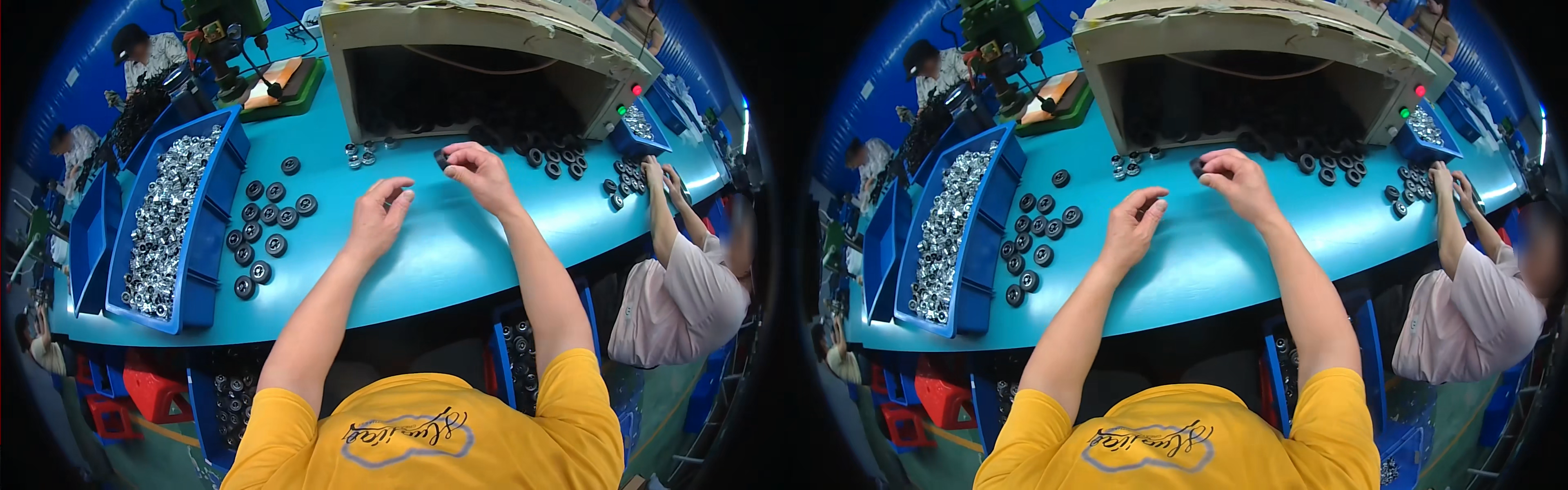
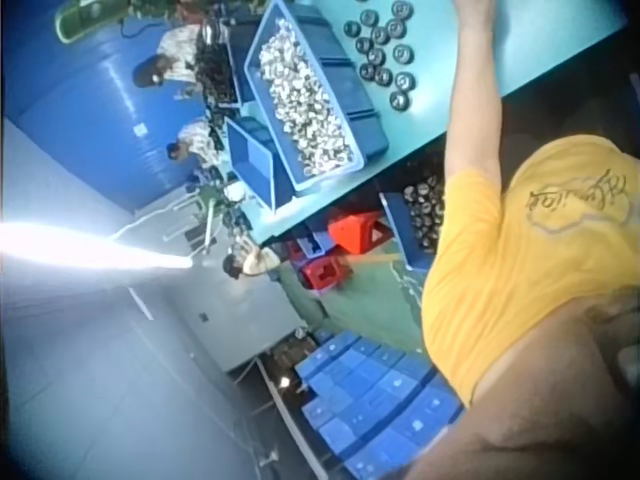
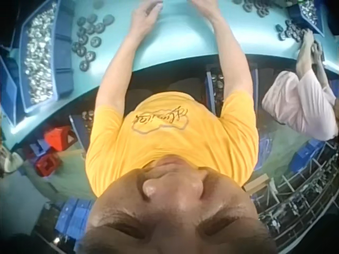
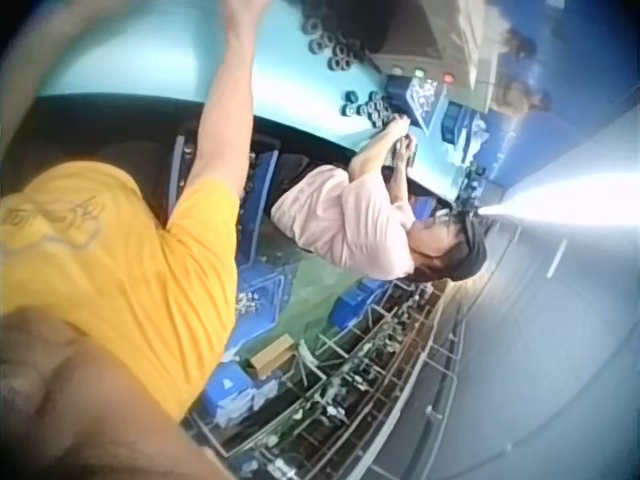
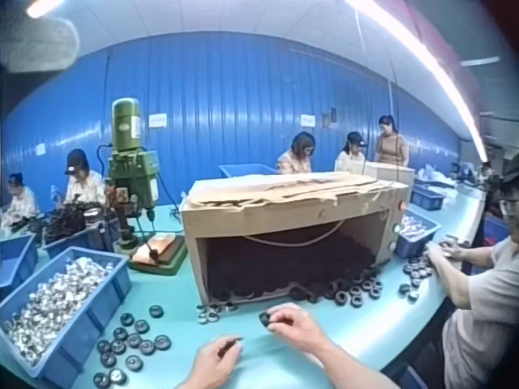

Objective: Assemble small wheels by inserting metal bearings into rubber outer rings at a factory workstation.

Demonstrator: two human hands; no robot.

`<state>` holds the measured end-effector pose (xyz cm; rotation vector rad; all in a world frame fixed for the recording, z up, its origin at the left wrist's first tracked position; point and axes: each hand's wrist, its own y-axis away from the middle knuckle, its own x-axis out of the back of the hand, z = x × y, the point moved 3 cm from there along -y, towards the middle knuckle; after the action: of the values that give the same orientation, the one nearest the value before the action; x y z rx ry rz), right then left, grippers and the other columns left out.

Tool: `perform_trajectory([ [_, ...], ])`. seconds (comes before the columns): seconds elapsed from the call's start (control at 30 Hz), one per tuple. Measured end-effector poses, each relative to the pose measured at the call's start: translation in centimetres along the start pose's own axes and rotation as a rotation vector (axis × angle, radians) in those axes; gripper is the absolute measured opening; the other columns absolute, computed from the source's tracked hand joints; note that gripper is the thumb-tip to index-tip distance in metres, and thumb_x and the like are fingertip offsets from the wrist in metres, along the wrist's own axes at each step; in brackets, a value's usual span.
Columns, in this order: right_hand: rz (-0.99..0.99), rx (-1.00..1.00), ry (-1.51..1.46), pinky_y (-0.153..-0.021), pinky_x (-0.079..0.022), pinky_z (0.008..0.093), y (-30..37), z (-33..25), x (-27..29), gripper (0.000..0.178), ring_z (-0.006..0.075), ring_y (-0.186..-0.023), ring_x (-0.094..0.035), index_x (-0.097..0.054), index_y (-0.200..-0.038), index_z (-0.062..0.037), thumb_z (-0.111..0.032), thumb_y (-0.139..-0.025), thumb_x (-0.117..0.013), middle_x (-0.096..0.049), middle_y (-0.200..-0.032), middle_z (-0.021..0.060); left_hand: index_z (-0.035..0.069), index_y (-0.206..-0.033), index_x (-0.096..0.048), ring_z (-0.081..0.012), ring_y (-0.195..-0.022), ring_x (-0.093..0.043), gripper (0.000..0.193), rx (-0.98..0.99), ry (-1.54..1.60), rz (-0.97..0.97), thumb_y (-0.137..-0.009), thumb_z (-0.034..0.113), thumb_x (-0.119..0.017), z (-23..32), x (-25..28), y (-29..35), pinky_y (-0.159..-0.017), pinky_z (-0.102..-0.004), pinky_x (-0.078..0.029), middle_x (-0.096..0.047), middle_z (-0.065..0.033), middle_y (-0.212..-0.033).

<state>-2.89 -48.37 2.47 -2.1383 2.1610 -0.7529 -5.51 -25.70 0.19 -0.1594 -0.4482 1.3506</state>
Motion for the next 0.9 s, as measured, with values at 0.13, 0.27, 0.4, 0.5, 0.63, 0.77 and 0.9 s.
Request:
perform_trajectory([
  [0.13, -0.152, -0.031, -0.180, -0.082, -0.057, 0.0283, 0.4, -2.5, -4.0, 0.013, 0.0150, -0.094, -0.065, -0.073, -0.090, 0.0006, -0.005, -0.081, -0.081, -0.061, -0.117, 0.0071, 0.002, -0.121, -0.071, -0.0092, -0.079, -0.058, 0.027, 0.189, 0.329, -0.009, -0.102, 0.021, -0.065, -0.4, 0.5, 0.5, -0.069, -0.0255, -0.051, -0.066, -0.0024, -0.098],
  [0.27, -0.120, -0.034, -0.181, -0.084, -0.057, 0.0284, 0.4, -3.0, -7.2, 0.017, 0.0157, -0.097, -0.064, -0.074, -0.089, -0.0003, -0.008, -0.079, -0.085, -0.056, -0.115, 0.0067, 0.001, -0.120, -0.071, -0.0079, -0.074, -0.057, 0.029, 0.206, 0.413, 0.038, -0.100, 0.022, -0.068, -1.7, 2.1, 0.1, -0.065, -0.0236, -0.049, -0.067, -0.0011, -0.092],
  [0.4, -0.176, -0.105, -0.207, -0.084, -0.053, 0.0291, 0.4, -2.9, -9.0, 0.019, 0.0167, -0.099, -0.061, -0.075, -0.089, -0.0017, -0.013, -0.079, -0.087, -0.055, -0.116, 0.0067, 0.003, -0.108, -0.072, -0.0078, -0.070, -0.056, 0.022, 0.266, 0.567, 0.071, -0.097, 0.023, -0.073, -3.5, 3.4, -0.2, -0.064, -0.0232, -0.048, -0.067, 0.0009, -0.087],
  [0.5, -0.159, -0.124, -0.257, -0.086, -0.051, 0.0289, 0.5, -1.7, -9.0, 0.020, 0.0168, -0.099, -0.059, -0.076, -0.089, -0.0034, -0.016, -0.080, -0.087, -0.055, -0.118, 0.0064, 0.007, -0.098, -0.071, -0.0074, -0.069, -0.056, 0.017, 0.306, 0.645, 0.048, -0.095, 0.024, -0.076, -4.0, 2.8, -0.1, -0.063, -0.0240, -0.048, -0.067, 0.0017, -0.087],
  [0.63, -0.229, -0.213, -0.550, -0.084, -0.050, 0.0283, 1.2, -0.6, -8.9, 0.024, 0.0139, -0.098, -0.059, -0.075, -0.093, -0.0026, -0.023, -0.085, -0.084, -0.054, -0.122, 0.0053, 0.008, -0.094, -0.069, -0.0072, -0.068, -0.056, 0.018, 0.315, 0.675, -0.046, -0.093, 0.024, -0.077, -4.1, 2.6, -0.3, -0.062, -0.0229, -0.047, -0.066, 0.0030, -0.086],
  [0.77, -0.327, -0.422, -0.725, -0.081, -0.048, 0.0271, 1.6, -0.1, -9.1, 0.028, 0.0101, -0.097, -0.058, -0.074, -0.095, -0.0039, -0.031, -0.091, -0.080, -0.053, -0.124, 0.0028, 0.008, -0.094, -0.070, -0.0076, -0.068, -0.055, 0.018, 0.274, 0.546, -0.085, -0.092, 0.023, -0.079, -4.3, 3.0, -0.3, -0.060, -0.0218, -0.044, -0.063, 0.0038, -0.082],
  [0.9, -0.362, -0.346, -0.742, -0.078, -0.047, 0.0256, 1.2, 0.6, -8.8, 0.027, 0.0084, -0.093, -0.056, -0.074, -0.095, -0.0068, -0.033, -0.091, -0.079, -0.052, -0.126, 0.0009, 0.006, -0.097, -0.070, -0.0076, -0.068, -0.054, 0.015, 0.302, 0.632, -0.081, -0.094, 0.020, -0.076, -3.4, 2.4, -0.2, -0.061, -0.0217, -0.044, -0.061, 0.0036, -0.079],
])
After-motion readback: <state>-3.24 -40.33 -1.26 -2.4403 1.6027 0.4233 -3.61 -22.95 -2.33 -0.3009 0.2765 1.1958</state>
